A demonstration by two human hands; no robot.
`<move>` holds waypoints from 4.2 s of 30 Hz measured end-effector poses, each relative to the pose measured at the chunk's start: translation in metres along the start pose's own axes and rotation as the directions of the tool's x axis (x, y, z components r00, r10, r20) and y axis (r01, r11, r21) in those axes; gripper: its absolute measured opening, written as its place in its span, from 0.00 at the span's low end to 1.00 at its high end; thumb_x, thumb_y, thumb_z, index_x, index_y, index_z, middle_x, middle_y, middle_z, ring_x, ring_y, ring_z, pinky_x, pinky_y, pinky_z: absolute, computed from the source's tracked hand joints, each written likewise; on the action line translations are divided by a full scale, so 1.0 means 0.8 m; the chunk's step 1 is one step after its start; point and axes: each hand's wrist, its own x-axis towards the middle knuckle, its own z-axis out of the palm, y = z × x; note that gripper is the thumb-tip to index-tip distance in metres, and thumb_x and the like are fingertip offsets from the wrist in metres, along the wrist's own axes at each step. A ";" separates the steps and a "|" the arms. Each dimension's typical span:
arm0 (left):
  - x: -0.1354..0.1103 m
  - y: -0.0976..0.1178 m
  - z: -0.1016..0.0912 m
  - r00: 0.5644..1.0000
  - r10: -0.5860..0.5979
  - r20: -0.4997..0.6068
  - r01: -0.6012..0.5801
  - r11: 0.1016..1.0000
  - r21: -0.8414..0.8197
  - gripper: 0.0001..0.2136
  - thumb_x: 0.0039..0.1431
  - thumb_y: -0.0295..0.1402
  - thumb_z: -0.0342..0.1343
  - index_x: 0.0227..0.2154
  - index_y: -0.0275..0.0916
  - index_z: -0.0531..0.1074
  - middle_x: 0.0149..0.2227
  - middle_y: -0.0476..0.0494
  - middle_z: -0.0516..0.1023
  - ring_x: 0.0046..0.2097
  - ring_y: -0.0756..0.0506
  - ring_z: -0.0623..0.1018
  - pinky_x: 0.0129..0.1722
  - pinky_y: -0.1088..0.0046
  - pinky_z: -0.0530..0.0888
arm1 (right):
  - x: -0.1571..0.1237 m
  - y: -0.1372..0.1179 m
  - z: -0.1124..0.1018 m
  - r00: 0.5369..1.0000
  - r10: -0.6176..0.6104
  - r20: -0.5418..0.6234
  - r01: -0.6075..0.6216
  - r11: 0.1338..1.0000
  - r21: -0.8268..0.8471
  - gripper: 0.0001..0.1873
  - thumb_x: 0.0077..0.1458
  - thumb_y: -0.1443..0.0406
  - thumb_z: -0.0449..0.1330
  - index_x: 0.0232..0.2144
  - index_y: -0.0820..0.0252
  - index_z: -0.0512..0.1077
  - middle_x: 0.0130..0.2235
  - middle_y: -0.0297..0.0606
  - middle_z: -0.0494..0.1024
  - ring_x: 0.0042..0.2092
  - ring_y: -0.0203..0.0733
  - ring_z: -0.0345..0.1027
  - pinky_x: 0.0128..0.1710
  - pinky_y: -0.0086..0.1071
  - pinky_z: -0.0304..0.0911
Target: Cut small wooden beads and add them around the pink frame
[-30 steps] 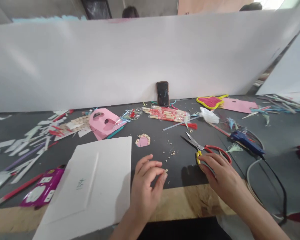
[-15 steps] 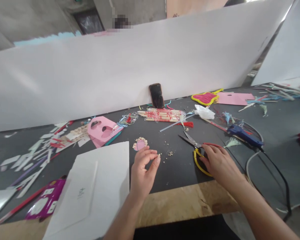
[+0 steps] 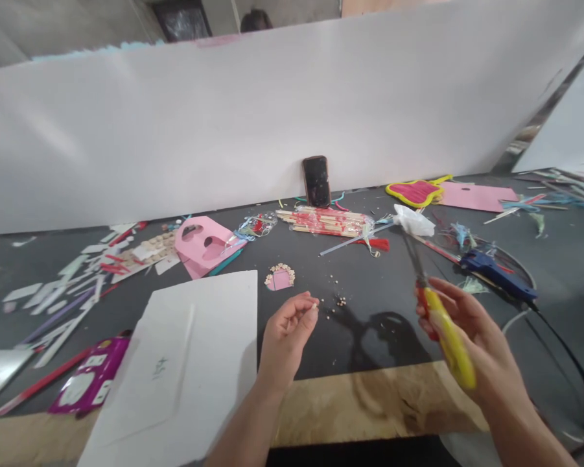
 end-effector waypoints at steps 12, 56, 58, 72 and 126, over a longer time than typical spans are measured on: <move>0.003 -0.004 0.001 0.996 0.083 0.022 -0.079 0.984 -0.157 0.06 0.50 0.35 0.63 0.31 0.41 0.78 0.42 0.43 0.76 0.48 0.44 0.74 0.48 0.67 0.71 | -0.034 -0.026 0.044 0.865 -0.340 0.370 0.441 0.866 -0.236 0.27 0.49 0.65 0.59 0.53 0.52 0.64 0.46 0.42 0.72 0.45 0.42 0.71 0.41 0.29 0.70; -0.002 0.001 -0.002 0.975 0.104 0.195 -0.076 0.986 -0.146 0.04 0.54 0.34 0.61 0.28 0.41 0.78 0.49 0.40 0.69 0.52 0.41 0.68 0.47 0.66 0.67 | -0.037 -0.019 0.045 0.754 -0.430 0.497 0.606 0.749 -0.270 0.27 0.58 0.59 0.55 0.58 0.61 0.59 0.45 0.46 0.75 0.45 0.44 0.72 0.40 0.32 0.70; -0.002 0.000 -0.003 0.975 0.106 0.195 -0.078 0.986 -0.149 0.03 0.54 0.34 0.61 0.29 0.41 0.78 0.50 0.41 0.68 0.50 0.42 0.69 0.47 0.66 0.68 | -0.039 -0.017 0.046 0.749 -0.443 0.493 0.618 0.737 -0.275 0.27 0.59 0.59 0.55 0.58 0.62 0.59 0.45 0.47 0.75 0.44 0.45 0.73 0.39 0.33 0.71; -0.002 0.003 0.003 0.984 0.077 0.160 -0.060 0.993 -0.105 0.06 0.54 0.36 0.61 0.31 0.40 0.77 0.46 0.40 0.70 0.55 0.39 0.67 0.53 0.60 0.65 | -0.043 -0.015 0.050 0.809 -0.380 0.448 0.528 0.804 -0.273 0.26 0.57 0.60 0.56 0.57 0.59 0.61 0.45 0.46 0.76 0.43 0.44 0.73 0.39 0.31 0.70; -0.009 -0.005 -0.002 0.951 0.257 0.172 -0.269 0.962 0.049 0.04 0.58 0.32 0.56 0.32 0.44 0.76 0.48 0.42 0.69 0.61 0.39 0.60 0.56 0.57 0.61 | -0.040 -0.032 0.054 0.794 -0.275 0.543 0.507 0.792 -0.341 0.30 0.52 0.60 0.58 0.56 0.62 0.59 0.45 0.48 0.71 0.45 0.49 0.68 0.40 0.39 0.70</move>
